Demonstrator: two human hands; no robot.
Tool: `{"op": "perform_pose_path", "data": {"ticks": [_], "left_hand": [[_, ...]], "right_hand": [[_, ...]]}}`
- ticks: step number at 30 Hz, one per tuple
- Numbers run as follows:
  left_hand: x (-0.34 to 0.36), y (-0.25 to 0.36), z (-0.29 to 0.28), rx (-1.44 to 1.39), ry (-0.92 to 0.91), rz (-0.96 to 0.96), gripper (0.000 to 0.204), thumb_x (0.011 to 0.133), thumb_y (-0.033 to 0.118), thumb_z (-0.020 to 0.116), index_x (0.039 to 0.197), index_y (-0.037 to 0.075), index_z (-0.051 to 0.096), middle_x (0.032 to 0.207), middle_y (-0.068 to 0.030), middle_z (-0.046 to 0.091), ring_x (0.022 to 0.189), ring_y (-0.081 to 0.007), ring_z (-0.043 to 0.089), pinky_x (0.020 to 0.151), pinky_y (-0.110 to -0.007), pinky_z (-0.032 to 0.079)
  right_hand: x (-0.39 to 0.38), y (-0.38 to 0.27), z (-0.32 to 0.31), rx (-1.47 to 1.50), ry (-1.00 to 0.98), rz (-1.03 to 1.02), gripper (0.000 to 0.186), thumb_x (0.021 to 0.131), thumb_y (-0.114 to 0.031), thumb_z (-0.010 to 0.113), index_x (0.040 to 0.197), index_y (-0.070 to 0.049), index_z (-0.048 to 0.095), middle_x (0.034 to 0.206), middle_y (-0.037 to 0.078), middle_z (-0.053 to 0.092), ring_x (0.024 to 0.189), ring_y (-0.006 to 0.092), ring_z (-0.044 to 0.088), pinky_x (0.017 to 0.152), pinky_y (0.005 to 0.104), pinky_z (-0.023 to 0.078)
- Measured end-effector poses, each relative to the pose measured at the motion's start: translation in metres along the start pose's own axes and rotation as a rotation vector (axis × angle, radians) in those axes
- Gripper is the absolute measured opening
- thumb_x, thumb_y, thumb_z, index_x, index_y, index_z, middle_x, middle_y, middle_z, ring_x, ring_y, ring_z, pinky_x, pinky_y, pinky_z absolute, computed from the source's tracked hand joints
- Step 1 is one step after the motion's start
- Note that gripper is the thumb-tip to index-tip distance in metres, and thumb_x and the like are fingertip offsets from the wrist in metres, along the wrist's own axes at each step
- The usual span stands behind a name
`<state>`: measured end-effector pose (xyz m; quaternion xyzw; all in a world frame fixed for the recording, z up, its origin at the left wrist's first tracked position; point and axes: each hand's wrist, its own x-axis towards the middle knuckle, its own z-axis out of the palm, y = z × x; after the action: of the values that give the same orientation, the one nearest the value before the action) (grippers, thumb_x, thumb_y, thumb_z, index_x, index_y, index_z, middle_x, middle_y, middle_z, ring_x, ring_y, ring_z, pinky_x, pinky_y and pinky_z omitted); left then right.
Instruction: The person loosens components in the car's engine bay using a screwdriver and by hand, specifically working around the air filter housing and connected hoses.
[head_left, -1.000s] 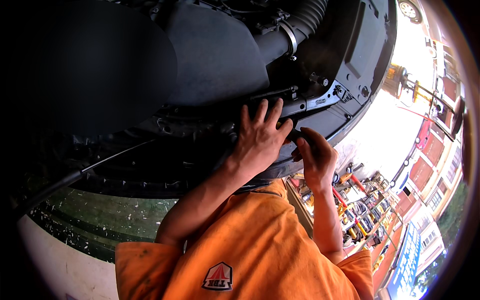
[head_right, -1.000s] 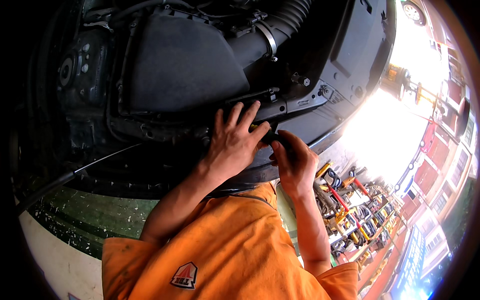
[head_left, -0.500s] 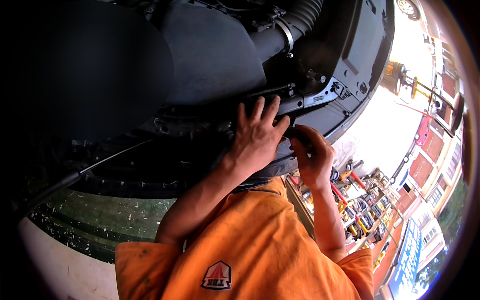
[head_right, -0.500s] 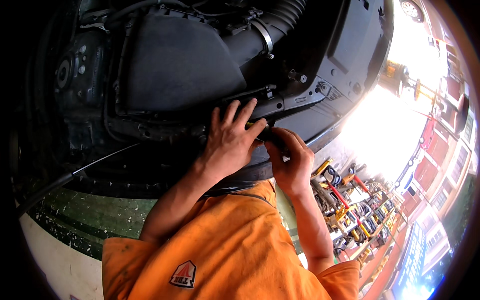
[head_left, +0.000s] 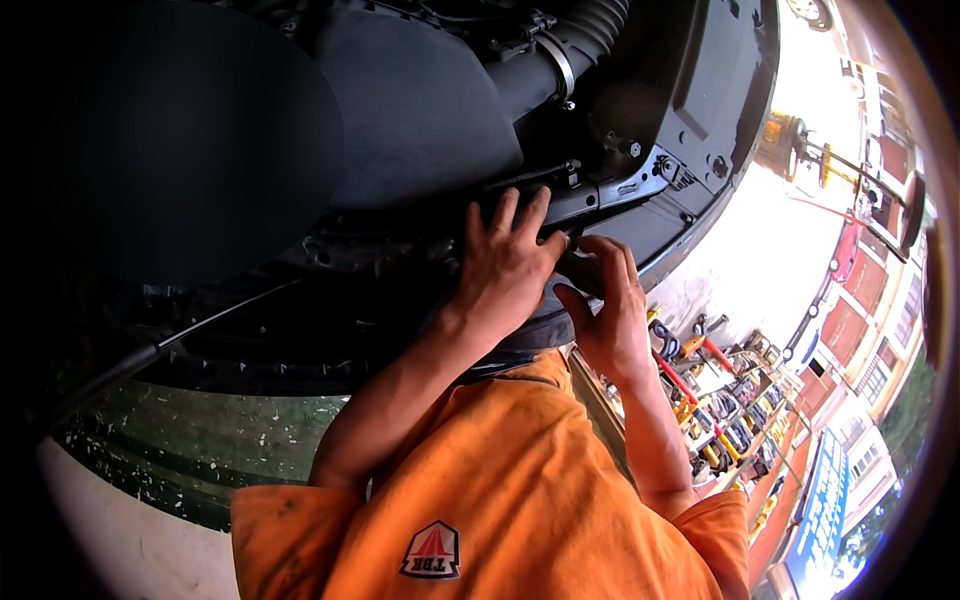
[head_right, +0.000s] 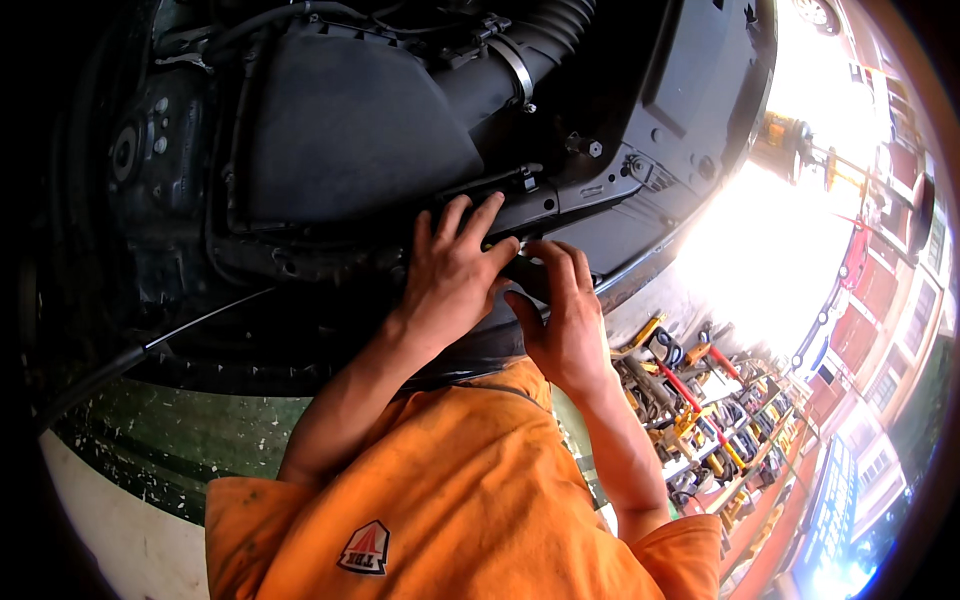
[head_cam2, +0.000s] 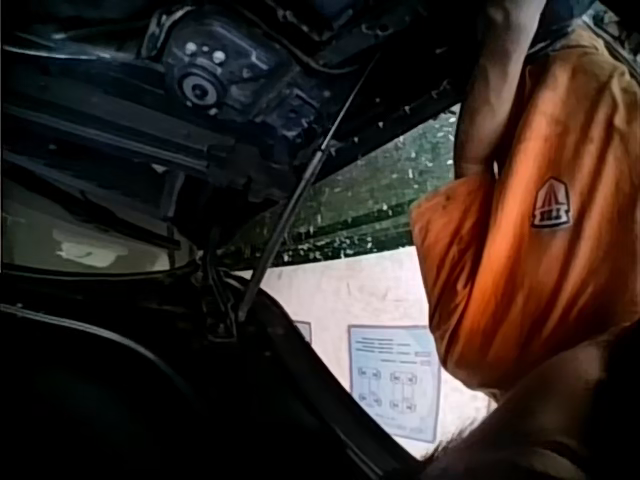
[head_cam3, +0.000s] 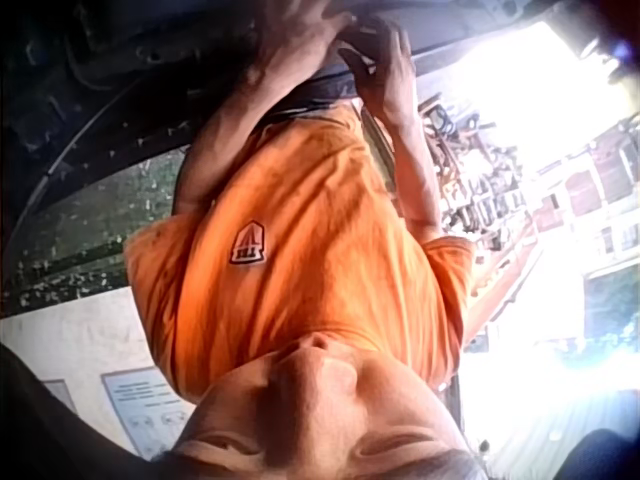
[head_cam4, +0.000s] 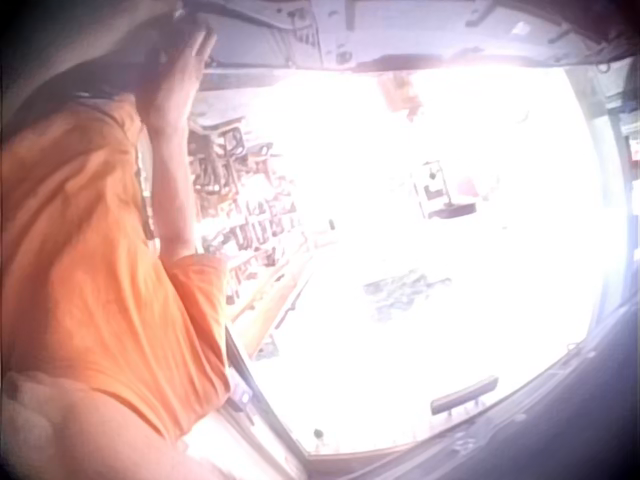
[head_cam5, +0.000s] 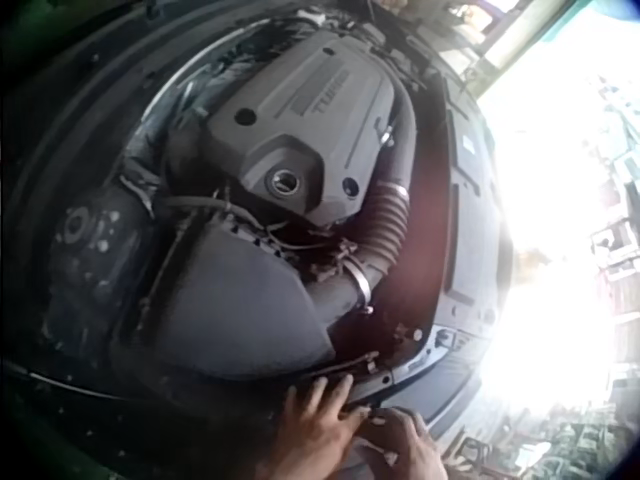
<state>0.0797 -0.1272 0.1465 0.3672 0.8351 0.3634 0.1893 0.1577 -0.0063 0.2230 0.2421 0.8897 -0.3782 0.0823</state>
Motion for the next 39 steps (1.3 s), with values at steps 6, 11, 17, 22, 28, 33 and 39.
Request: {"op": "perform_pose_path", "data": {"ticks": [6, 11, 17, 22, 28, 33, 39], "left_hand": [[0.002, -0.001, -0.003, -0.033, -0.004, 0.001, 0.019, 0.079, 0.011, 0.069, 0.098, 0.007, 0.072, 0.139, -0.0179, 0.054, 0.127, -0.0385, 0.048, 0.1, -0.067, 0.036], [0.001, -0.002, 0.002, -0.025, 0.013, -0.004, 0.022, 0.076, 0.012, 0.074, 0.098, 0.008, 0.073, 0.14, -0.017, 0.053, 0.129, -0.0384, 0.046, 0.101, -0.067, 0.036], [0.001, -0.002, 0.0, -0.058, 0.006, -0.012, 0.027, 0.074, 0.013, 0.078, 0.101, 0.009, 0.073, 0.14, -0.0165, 0.053, 0.129, -0.0383, 0.046, 0.101, -0.066, 0.036], [0.003, -0.001, -0.005, -0.051, -0.033, -0.015, 0.031, 0.072, 0.013, 0.079, 0.102, 0.009, 0.073, 0.14, -0.0163, 0.053, 0.13, -0.0379, 0.045, 0.101, -0.066, 0.036], [0.002, -0.001, -0.003, -0.056, -0.018, -0.028, 0.033, 0.068, 0.015, 0.082, 0.1, 0.009, 0.072, 0.14, -0.0159, 0.053, 0.13, -0.0367, 0.045, 0.101, -0.065, 0.036], [0.001, -0.004, 0.002, 0.001, -0.009, -0.012, 0.043, 0.067, 0.013, 0.083, 0.108, 0.011, 0.071, 0.143, -0.0133, 0.053, 0.125, -0.0335, 0.049, 0.1, -0.055, 0.037], [-0.005, 0.006, -0.007, -0.049, -0.006, 0.017, 0.056, 0.071, 0.009, 0.082, 0.124, 0.01, 0.065, 0.142, -0.014, 0.052, 0.13, -0.0325, 0.048, 0.104, -0.054, 0.037]], "right_hand": [[0.001, 0.003, -0.002, -0.041, -0.023, -0.026, 0.025, 0.086, -0.001, 0.069, 0.11, -0.002, 0.061, 0.115, 0.019, 0.058, 0.094, 0.0384, 0.065, 0.08, 0.0415, 0.054], [0.006, 0.001, -0.003, -0.049, -0.037, 0.109, 0.031, 0.081, 0.004, 0.07, 0.111, -0.004, 0.064, 0.121, 0.018, 0.056, 0.098, 0.0372, 0.065, 0.082, 0.0414, 0.055], [0.004, -0.007, -0.003, -0.023, -0.038, 0.124, 0.022, 0.087, 0.001, 0.067, 0.108, -0.002, 0.063, 0.115, 0.018, 0.059, 0.092, 0.0377, 0.066, 0.078, 0.0407, 0.055], [0.003, -0.006, -0.001, 0.031, 0.002, -0.083, 0.019, 0.089, -0.001, 0.065, 0.109, -0.001, 0.063, 0.114, 0.02, 0.06, 0.09, 0.0373, 0.067, 0.076, 0.0402, 0.055], [-0.001, 0.0, -0.004, -0.004, -0.06, -0.072, 0.033, 0.084, 0.006, 0.066, 0.115, -0.002, 0.062, 0.123, 0.02, 0.057, 0.099, 0.0358, 0.067, 0.083, 0.0411, 0.056], [0.001, -0.008, 0.001, 0.017, 0.038, 0.205, 0.029, 0.087, -0.007, 0.072, 0.114, -0.001, 0.065, 0.106, 0.02, 0.066, 0.093, 0.0333, 0.07, 0.076, 0.0381, 0.056], [-0.023, 0.014, -0.067, 0.155, 0.089, 0.27, 0.03, 0.084, -0.004, 0.073, 0.113, 0.0, 0.067, 0.085, 0.01, 0.071, 0.071, 0.0129, 0.065, 0.066, 0.0264, 0.052]]}}
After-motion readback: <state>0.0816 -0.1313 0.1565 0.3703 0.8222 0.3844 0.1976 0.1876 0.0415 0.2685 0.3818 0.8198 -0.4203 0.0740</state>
